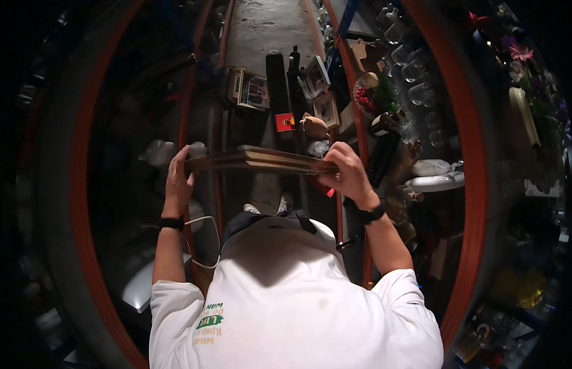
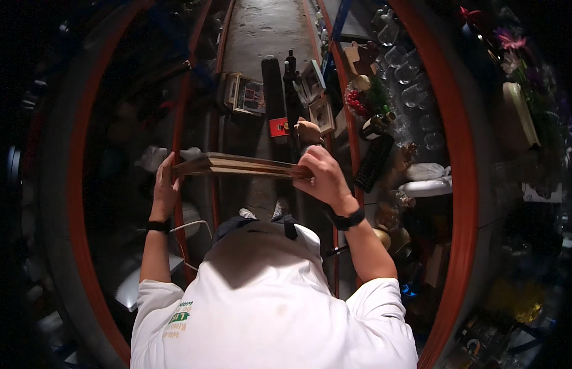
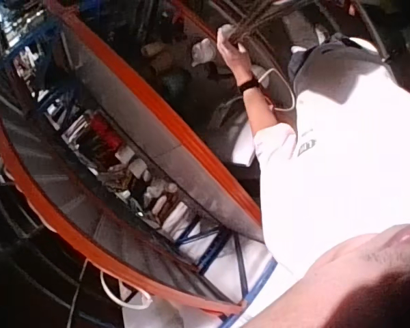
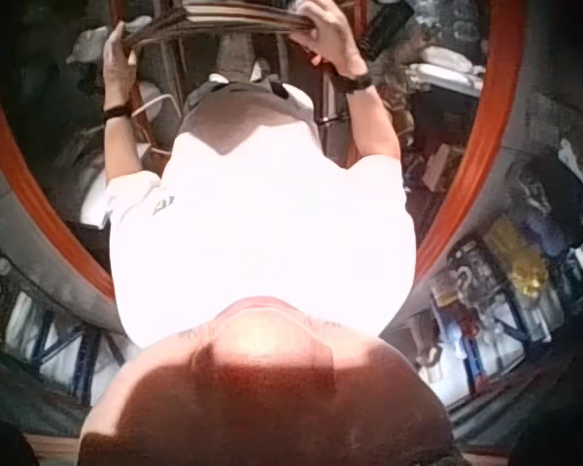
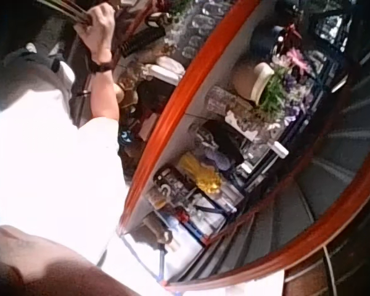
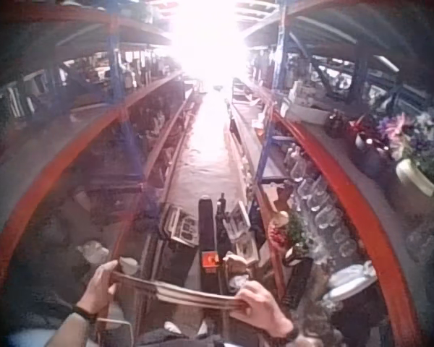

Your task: Examining and moving various items on storage shelves.

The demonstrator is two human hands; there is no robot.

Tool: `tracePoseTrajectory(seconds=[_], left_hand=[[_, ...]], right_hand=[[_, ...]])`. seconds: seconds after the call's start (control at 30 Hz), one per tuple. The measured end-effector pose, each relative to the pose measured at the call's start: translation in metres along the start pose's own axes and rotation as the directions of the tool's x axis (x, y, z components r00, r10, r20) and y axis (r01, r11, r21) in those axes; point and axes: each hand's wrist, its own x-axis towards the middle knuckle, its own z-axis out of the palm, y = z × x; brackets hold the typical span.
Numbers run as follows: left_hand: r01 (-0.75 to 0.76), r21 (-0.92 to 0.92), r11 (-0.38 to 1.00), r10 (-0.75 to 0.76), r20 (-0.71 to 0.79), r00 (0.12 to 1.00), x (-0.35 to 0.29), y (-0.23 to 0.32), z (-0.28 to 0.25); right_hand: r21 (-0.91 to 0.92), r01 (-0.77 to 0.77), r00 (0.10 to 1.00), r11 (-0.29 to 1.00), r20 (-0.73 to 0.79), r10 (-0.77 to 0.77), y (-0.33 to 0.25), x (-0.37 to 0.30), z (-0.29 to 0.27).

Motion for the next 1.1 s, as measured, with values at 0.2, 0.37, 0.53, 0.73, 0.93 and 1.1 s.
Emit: tracePoseTrajectory(seconds=[0.2, 0.37, 0.53, 0.73, 0.93, 1.1], left_hand=[[0.282, -0.146, 0.948, -0.251, 0.197, 0.948, -0.011, -0.020, 0.043], [0.319, -0.088, 0.944, -0.279, 0.308, 0.909, -0.068, -0.028, 0.059], [0.526, -0.135, 0.840, -0.440, 0.399, 0.805, -0.140, -0.056, 0.079], [0.757, -0.019, 0.653, -0.673, 0.445, 0.591, -0.218, -0.087, 0.098], [0.842, 0.163, 0.514, -0.770, 0.520, 0.369, -0.275, -0.103, 0.109], [0.886, 0.051, 0.461, -0.757, 0.544, 0.362, -0.294, -0.121, 0.122]], right_hand=[[-0.248, -0.370, 0.916, 0.895, 0.064, 0.397, 0.056, -0.033, 0.093], [-0.394, -0.550, 0.798, 0.737, 0.013, 0.602, 0.115, -0.092, 0.153], [-0.573, -0.659, 0.589, 0.487, 0.011, 0.808, 0.150, -0.137, 0.163], [-0.660, -0.697, 0.322, 0.279, 0.060, 0.945, 0.157, -0.170, 0.166], [-0.640, -0.750, 0.190, 0.170, 0.038, 0.981, 0.147, -0.199, 0.172], [-0.539, -0.830, 0.128, 0.142, 0.064, 0.990, 0.142, -0.222, 0.171]])
